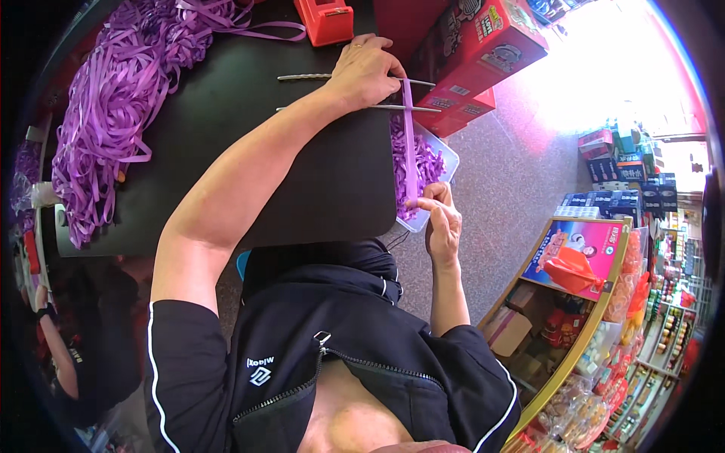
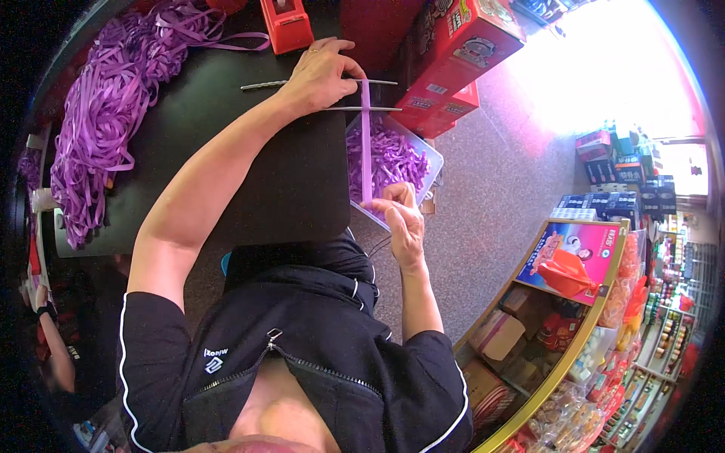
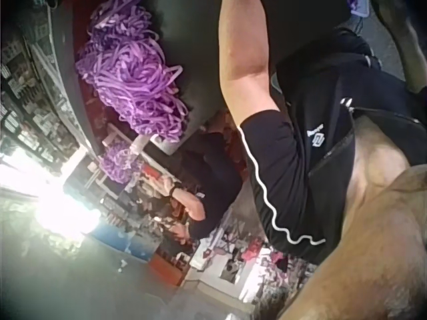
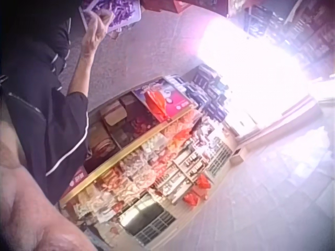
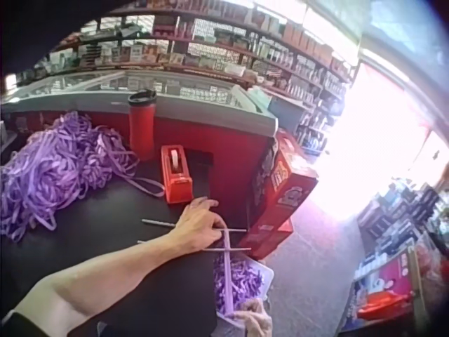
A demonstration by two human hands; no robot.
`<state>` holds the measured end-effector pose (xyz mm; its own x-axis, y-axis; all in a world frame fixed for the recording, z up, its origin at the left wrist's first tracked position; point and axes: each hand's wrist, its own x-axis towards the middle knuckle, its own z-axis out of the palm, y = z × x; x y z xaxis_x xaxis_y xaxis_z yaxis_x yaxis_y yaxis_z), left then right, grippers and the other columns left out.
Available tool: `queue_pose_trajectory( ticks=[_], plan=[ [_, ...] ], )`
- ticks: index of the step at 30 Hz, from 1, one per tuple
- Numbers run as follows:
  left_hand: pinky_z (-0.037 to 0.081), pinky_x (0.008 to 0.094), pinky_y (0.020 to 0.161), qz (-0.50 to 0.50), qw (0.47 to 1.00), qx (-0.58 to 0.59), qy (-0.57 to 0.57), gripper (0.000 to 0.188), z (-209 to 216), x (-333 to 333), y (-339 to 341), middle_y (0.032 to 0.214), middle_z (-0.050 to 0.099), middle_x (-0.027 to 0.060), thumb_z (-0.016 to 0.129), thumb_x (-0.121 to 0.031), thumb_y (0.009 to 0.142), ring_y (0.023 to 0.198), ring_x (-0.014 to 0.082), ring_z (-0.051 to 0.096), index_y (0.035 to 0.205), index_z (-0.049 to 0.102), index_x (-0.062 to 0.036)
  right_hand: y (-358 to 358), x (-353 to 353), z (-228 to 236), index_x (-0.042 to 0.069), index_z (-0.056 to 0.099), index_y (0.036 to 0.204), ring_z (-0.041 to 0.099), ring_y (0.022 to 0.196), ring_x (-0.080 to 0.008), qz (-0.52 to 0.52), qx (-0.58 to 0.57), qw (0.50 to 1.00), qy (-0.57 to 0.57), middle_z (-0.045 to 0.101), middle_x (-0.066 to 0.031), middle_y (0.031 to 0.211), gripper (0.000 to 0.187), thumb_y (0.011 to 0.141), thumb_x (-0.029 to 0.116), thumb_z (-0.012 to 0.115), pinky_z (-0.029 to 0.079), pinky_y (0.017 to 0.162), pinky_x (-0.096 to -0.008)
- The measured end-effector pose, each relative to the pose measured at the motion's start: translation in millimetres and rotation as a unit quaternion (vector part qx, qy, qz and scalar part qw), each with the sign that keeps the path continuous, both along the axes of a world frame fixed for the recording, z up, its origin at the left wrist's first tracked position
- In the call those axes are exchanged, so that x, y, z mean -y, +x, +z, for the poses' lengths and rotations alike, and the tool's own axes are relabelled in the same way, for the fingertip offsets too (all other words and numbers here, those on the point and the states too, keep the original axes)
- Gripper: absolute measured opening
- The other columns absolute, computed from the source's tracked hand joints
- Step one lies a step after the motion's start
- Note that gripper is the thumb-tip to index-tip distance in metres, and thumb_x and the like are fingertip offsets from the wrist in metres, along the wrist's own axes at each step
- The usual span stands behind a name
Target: Assembling purple ribbons by attaching them to metal strips using adhesive tape.
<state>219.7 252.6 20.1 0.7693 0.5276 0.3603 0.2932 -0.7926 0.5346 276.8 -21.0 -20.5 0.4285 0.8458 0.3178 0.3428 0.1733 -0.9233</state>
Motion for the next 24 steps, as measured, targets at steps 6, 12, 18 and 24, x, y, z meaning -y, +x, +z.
queue_pose_trajectory(
  ticks=[6,12,18,24],
  plan=[
    [0.026,0.0422,0.107,-0.002,1.0,0.002,-0.004,0.024,2,0,-2,0.134,0.046,0.0143,0.062,-0.021,0.07,0.13,0.0325,0.032,0.09,0.073,-0.0173,5,-17,25,-0.003,0.069,0.083,0.042,0.084,-0.0177,0.02,-0.063,0.994,0.088,0.047,-0.0059,0.085,0.047,0.091,0.037,0.046,0.031,0.079,-0.0314],
    [0.026,0.0418,0.106,-0.002,1.0,0.004,-0.016,0.023,3,2,-4,0.134,0.046,0.0145,0.061,-0.02,0.07,0.13,0.0334,0.032,0.09,0.073,-0.0164,42,-71,65,-0.006,0.067,0.09,0.044,0.093,-0.0202,0.106,-0.116,0.961,0.228,0.049,-0.0099,0.091,0.054,0.096,0.041,0.041,0.033,0.086,-0.0344],
    [0.026,0.0419,0.107,-0.004,1.0,0.008,-0.02,0.022,3,1,-5,0.134,0.046,0.0142,0.062,-0.019,0.071,0.13,0.0339,0.032,0.089,0.073,-0.016,86,-170,85,-0.004,0.067,0.099,0.047,0.103,-0.019,0.133,-0.158,0.957,0.206,0.056,-0.0101,0.099,0.052,0.1,0.038,0.034,0.034,0.094,-0.0341],
    [0.026,0.0417,0.107,0.003,1.0,-0.005,-0.028,0.023,9,3,-5,0.133,0.046,0.0143,0.062,-0.019,0.069,0.13,0.0341,0.032,0.089,0.073,-0.0137,129,-230,45,-0.003,0.067,0.101,0.052,0.094,-0.0142,0.106,-0.036,0.99,0.083,0.062,-0.0059,0.094,0.053,0.101,0.036,0.032,0.034,0.092,-0.029]
  ],
)
